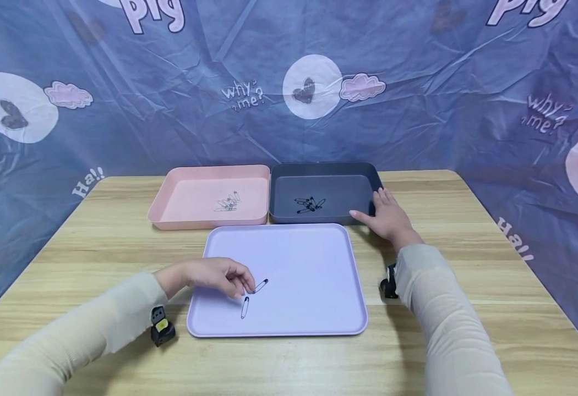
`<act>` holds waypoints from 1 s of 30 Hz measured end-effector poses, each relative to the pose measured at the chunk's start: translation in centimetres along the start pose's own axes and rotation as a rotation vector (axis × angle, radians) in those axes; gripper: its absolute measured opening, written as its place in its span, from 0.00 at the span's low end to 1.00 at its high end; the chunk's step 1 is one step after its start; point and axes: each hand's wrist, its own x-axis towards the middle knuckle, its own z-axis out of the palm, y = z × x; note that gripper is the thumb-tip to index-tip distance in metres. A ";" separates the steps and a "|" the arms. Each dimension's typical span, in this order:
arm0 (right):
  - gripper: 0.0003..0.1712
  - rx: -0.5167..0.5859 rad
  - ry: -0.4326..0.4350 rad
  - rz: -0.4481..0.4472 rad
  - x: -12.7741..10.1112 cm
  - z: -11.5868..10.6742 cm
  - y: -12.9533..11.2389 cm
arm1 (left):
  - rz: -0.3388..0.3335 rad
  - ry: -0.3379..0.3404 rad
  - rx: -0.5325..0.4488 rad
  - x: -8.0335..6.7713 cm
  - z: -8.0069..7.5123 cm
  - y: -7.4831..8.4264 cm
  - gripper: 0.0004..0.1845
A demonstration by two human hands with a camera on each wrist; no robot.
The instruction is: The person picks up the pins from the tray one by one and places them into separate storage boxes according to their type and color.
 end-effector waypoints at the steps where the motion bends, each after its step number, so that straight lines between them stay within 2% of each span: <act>1: 0.55 -0.001 -0.001 0.000 0.0 0.0 0.0 | -0.003 -0.001 0.023 0.0 0.0 0.0 0.15; 6: 0.55 0.004 -0.002 0.002 0.0 -0.1 -0.1 | -0.006 -0.005 0.150 0.0 0.3 0.3 0.14; 10: 0.55 0.004 -0.004 0.001 0.0 -0.1 -0.1 | 0.033 -0.004 0.252 0.1 0.5 0.2 0.11; 14: 0.55 0.001 -0.005 0.000 0.0 -0.1 -0.1 | 0.090 0.032 0.347 0.4 0.9 0.0 0.09; 17: 0.55 0.004 -0.007 0.002 0.0 0.0 -0.1 | 0.099 0.058 0.405 0.6 1.1 -0.1 0.07; 21: 0.55 0.006 -0.017 0.009 0.0 -0.1 -0.1 | 0.099 0.059 0.477 0.6 1.2 0.0 0.05; 26: 0.54 0.010 -0.022 0.011 0.0 -0.2 -0.2 | 0.105 0.047 0.524 0.5 1.1 0.2 0.04; 30: 0.54 0.014 -0.019 0.006 -0.1 -0.1 -0.2 | 0.074 0.065 0.477 0.5 1.0 0.1 0.05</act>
